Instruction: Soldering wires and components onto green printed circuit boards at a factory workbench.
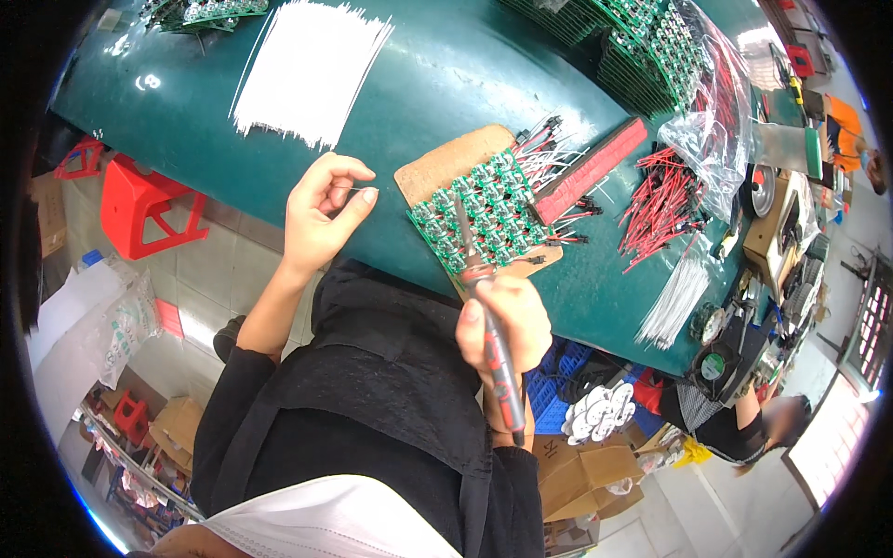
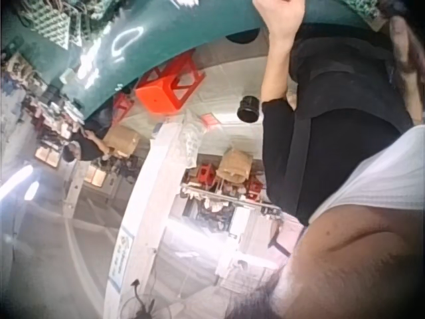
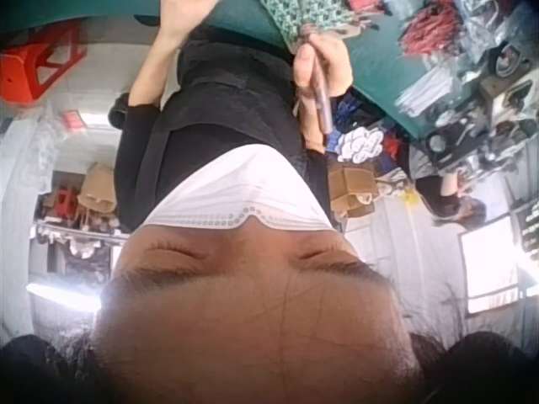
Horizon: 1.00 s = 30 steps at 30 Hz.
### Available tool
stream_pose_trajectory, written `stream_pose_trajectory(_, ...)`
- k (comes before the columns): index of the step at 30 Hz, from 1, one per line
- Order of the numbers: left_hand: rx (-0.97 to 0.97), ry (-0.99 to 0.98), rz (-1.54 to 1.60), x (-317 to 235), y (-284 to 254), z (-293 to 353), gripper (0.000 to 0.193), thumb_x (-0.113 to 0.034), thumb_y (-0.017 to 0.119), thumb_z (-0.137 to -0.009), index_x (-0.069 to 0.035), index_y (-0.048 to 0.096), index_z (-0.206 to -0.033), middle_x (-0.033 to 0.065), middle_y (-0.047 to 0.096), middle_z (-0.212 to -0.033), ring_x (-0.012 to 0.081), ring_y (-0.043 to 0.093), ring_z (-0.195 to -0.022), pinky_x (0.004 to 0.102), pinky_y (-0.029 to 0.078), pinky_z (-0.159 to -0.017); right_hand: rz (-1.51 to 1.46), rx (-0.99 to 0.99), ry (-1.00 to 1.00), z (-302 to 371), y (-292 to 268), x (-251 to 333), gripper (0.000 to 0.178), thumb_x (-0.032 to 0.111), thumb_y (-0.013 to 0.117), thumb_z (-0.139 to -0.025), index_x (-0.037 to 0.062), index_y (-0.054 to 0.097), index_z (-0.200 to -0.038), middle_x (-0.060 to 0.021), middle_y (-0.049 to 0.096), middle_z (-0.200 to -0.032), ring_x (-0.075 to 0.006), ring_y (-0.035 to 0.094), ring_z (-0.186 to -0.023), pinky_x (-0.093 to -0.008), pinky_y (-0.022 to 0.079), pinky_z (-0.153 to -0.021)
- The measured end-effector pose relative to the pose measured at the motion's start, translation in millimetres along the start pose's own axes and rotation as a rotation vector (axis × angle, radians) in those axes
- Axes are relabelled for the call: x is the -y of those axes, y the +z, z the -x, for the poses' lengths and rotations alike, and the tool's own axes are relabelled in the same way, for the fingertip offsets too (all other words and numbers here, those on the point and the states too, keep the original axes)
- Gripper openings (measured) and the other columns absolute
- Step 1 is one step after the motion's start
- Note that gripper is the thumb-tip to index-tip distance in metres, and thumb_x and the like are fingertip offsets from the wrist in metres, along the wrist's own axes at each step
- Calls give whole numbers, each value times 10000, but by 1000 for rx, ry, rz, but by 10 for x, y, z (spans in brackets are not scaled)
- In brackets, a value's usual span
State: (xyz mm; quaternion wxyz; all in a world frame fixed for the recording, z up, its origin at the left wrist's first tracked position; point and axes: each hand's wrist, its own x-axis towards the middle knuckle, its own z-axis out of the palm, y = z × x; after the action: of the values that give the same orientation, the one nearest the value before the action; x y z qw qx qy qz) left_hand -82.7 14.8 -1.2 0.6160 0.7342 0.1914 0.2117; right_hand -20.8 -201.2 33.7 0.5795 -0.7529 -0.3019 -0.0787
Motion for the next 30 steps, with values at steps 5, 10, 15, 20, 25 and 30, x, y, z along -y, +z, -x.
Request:
stream_pose_trajectory(5,2,-25,13,21,74,46,59,-43,617,-937,-3,641,-974,-11,476,-782,53,431,-665,193,360,-579,19,143,118,48,-46,-102,393,381,646,-923,-7,626,-983,-128,719,-816,-227,683,-678,-327,552,-679)
stream_pose_trajectory(10,25,79,-131,30,56,54,122,-90,587,-968,12,648,-942,33,518,-787,98,487,-674,228,398,-589,250,282,-44,87,66,-236,376,115,882,-652,77,534,-790,-169,660,-1083,-317,597,-950,-389,506,-746)
stream_pose_trajectory(15,-25,185,-194,88,97,27,94,-124,635,-939,-33,655,-932,57,547,-751,142,483,-565,275,400,-513,350,366,-133,78,79,-249,431,118,876,-681,91,499,-889,-159,656,-1157,-262,578,-932,-337,494,-739)
stream_pose_trajectory(20,0,198,-210,84,97,33,61,-83,650,-914,-24,655,-928,71,561,-771,174,542,-625,286,443,-558,454,385,-255,32,113,-261,403,43,850,-686,102,503,-881,-162,660,-1166,-268,585,-897,-345,493,-742)
stream_pose_trajectory(25,54,250,-240,12,229,95,115,-22,684,-837,-13,655,-948,102,575,-847,236,604,-717,333,502,-630,343,288,-215,-32,112,-214,254,14,803,-676,83,562,-716,-150,683,-1083,-294,631,-849,-367,503,-730)
stream_pose_trajectory(30,58,382,-190,-10,539,135,201,-12,730,-746,-23,644,-927,99,581,-860,267,615,-731,349,512,-644,279,200,-168,-132,76,-171,284,40,796,-732,80,524,-799,-136,710,-1007,-290,628,-791,-362,513,-715)
